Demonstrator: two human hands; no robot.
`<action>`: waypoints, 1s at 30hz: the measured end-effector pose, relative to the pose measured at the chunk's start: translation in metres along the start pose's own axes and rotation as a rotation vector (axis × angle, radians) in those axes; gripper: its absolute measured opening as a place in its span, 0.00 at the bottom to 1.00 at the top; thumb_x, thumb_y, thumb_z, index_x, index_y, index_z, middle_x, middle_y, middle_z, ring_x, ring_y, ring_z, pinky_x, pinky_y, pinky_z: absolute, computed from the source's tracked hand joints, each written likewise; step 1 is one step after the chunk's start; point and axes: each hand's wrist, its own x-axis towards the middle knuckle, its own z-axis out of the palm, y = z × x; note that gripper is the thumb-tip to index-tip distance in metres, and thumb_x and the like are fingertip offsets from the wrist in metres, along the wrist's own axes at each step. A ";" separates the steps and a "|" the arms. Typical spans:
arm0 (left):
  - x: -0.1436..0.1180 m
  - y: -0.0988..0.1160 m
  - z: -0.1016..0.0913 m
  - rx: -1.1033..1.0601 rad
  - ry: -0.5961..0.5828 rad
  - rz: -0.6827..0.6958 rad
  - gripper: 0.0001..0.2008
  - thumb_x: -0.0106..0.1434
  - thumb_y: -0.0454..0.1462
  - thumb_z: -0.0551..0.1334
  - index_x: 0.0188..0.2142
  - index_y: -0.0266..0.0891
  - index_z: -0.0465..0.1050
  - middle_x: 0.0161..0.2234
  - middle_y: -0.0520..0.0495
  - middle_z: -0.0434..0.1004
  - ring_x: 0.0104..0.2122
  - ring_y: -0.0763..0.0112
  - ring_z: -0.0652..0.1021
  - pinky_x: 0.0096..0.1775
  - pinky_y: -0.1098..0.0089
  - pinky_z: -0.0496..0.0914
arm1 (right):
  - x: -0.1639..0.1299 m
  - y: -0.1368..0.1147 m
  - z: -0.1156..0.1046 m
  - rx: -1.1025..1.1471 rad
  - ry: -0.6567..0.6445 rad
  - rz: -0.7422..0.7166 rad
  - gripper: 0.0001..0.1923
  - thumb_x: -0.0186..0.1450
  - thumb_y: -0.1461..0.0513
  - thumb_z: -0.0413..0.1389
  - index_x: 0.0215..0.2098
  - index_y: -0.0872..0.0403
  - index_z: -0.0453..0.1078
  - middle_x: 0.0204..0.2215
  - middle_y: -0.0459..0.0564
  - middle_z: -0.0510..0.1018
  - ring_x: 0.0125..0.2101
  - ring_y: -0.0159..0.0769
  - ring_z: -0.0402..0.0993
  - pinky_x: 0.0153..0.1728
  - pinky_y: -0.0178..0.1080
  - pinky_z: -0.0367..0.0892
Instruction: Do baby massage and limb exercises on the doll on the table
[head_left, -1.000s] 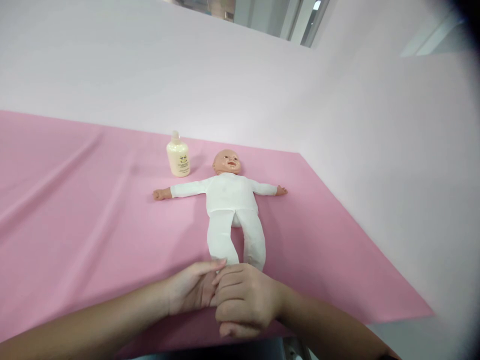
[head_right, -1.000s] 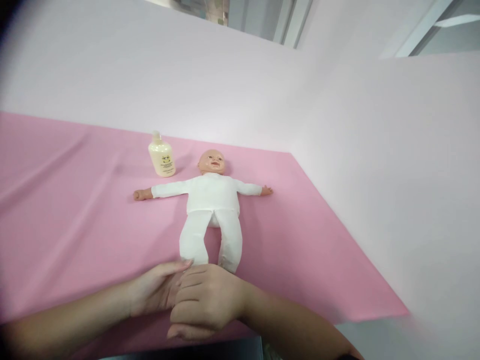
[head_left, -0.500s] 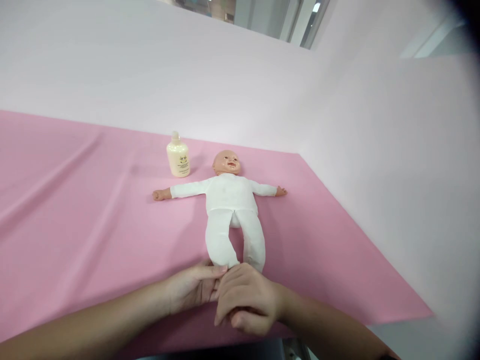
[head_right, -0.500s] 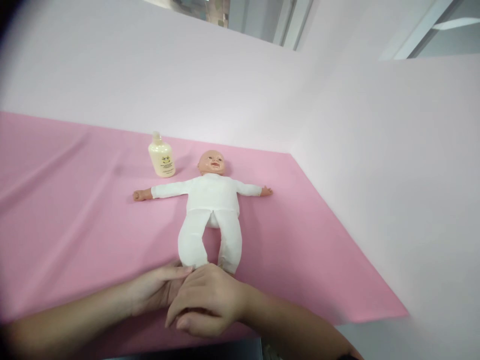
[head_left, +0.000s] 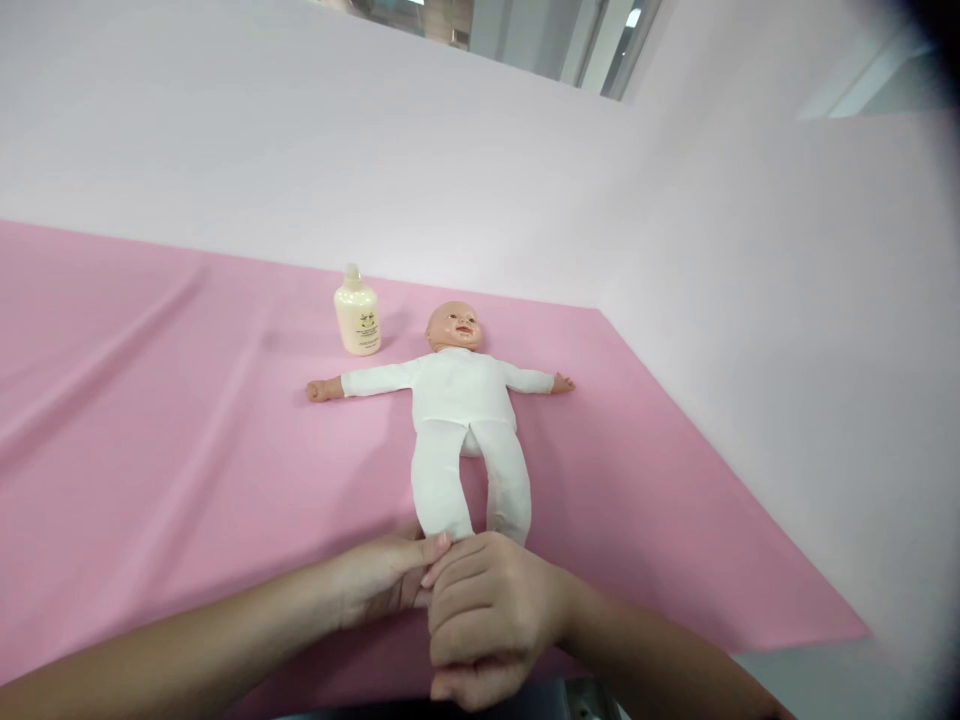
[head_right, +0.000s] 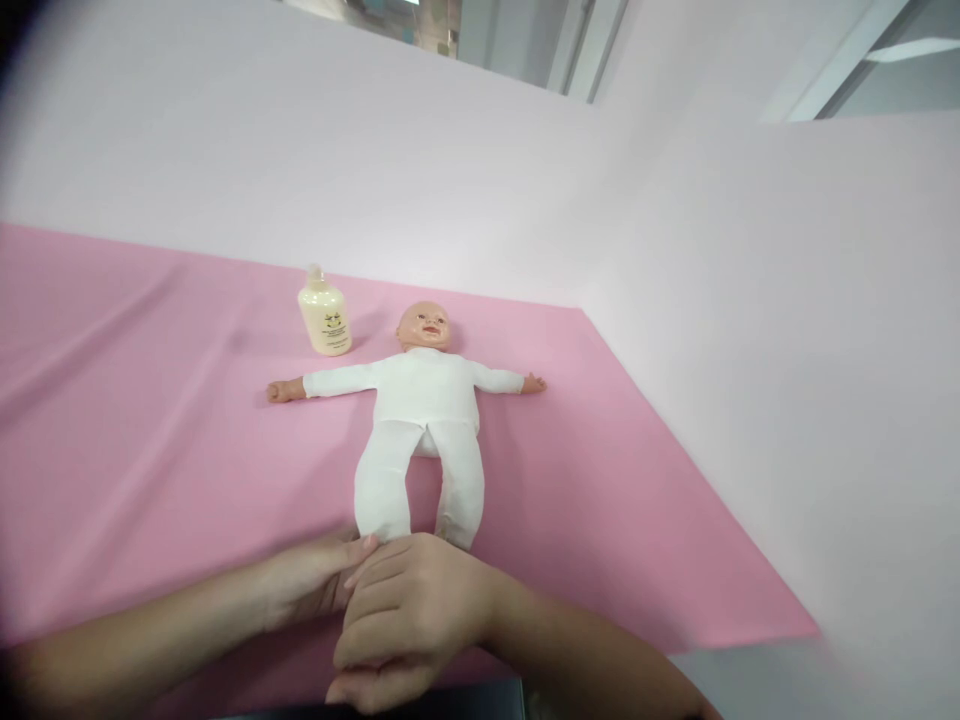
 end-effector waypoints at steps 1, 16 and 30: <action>-0.001 0.001 0.002 0.003 -0.001 -0.004 0.20 0.52 0.47 0.69 0.38 0.34 0.73 0.30 0.49 0.77 0.35 0.70 0.76 0.41 0.70 0.67 | 0.001 -0.001 -0.001 0.047 0.009 0.035 0.10 0.63 0.57 0.52 0.27 0.53 0.67 0.20 0.43 0.74 0.24 0.26 0.71 0.38 0.33 0.67; 0.001 0.004 0.000 0.085 -0.019 -0.073 0.21 0.57 0.48 0.64 0.41 0.32 0.75 0.37 0.42 0.79 0.41 0.61 0.77 0.47 0.63 0.65 | -0.002 -0.007 -0.005 0.600 -0.124 0.312 0.19 0.62 0.49 0.55 0.34 0.58 0.72 0.13 0.38 0.66 0.16 0.20 0.63 0.25 0.26 0.61; 0.001 0.002 0.000 0.144 -0.041 -0.025 0.20 0.59 0.46 0.64 0.44 0.32 0.73 0.38 0.38 0.79 0.39 0.60 0.78 0.42 0.64 0.70 | 0.011 -0.010 -0.050 0.923 -0.320 0.236 0.23 0.59 0.50 0.59 0.41 0.60 0.72 0.39 0.55 0.80 0.42 0.29 0.76 0.46 0.25 0.66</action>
